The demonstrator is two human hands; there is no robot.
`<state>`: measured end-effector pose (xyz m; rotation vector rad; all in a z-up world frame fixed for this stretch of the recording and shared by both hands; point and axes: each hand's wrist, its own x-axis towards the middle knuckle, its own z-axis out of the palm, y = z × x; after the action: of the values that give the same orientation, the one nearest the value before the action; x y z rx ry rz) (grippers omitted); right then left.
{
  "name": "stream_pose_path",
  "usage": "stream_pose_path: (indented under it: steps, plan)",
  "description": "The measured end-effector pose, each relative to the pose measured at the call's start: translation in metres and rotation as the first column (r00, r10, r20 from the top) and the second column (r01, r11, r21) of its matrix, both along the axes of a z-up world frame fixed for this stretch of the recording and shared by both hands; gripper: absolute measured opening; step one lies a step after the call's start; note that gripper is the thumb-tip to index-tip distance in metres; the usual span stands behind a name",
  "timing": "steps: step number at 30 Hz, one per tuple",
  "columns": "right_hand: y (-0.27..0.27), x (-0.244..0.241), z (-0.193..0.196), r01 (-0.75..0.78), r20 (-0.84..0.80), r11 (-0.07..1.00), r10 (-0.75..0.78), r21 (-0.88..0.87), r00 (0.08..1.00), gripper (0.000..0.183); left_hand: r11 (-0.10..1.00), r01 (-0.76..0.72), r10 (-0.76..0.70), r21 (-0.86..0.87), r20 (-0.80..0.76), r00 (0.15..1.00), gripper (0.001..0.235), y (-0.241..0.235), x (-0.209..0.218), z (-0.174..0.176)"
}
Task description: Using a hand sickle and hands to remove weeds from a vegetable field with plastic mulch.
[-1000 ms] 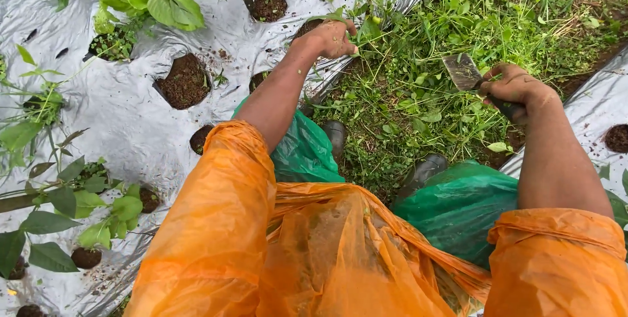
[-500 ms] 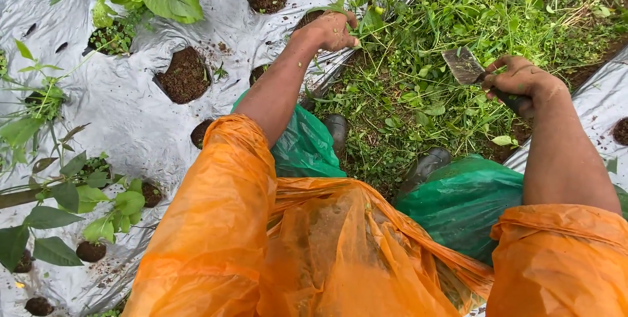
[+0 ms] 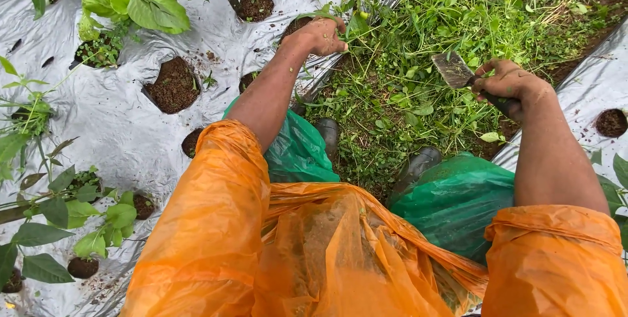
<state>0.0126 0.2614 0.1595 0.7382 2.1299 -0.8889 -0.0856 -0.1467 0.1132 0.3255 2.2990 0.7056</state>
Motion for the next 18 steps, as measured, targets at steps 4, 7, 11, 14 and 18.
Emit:
stream_pose_path:
  steps: [4, 7, 11, 14, 18]
  plan:
    - [0.008, 0.005, -0.001, -0.009, -0.005, 1.0, 0.009, 0.016, 1.0, 0.041, 1.0, 0.003, -0.003, -0.003, 0.017, 1.0, 0.051, 0.006, 0.006, 0.011]
    - [0.017, 0.005, -0.007, -0.092, -0.014, 0.992, 0.093, 0.082, 0.996, 0.039, 0.999, 0.001, -0.001, -0.032, 0.006, 1.0, 0.05, 0.011, 0.012, 0.022]
    - [0.025, 0.01, -0.008, -0.058, -0.004, 0.996, 0.059, 0.067, 0.998, 0.042, 0.998, 0.064, -0.065, -0.015, -0.076, 0.995, 0.054, 0.015, 0.002, 0.001]
    - [0.031, 0.01, -0.013, -0.056, -0.014, 0.996, 0.057, 0.069, 0.998, 0.039, 0.978, -0.107, 0.081, -0.179, -0.146, 0.986, 0.101, 0.024, -0.001, -0.004]
    - [0.03, 0.008, -0.005, 0.067, -0.071, 0.996, -0.064, 0.053, 0.995, 0.048, 0.953, -0.167, -0.096, -0.252, -0.777, 0.622, 0.11, 0.029, -0.018, -0.039]
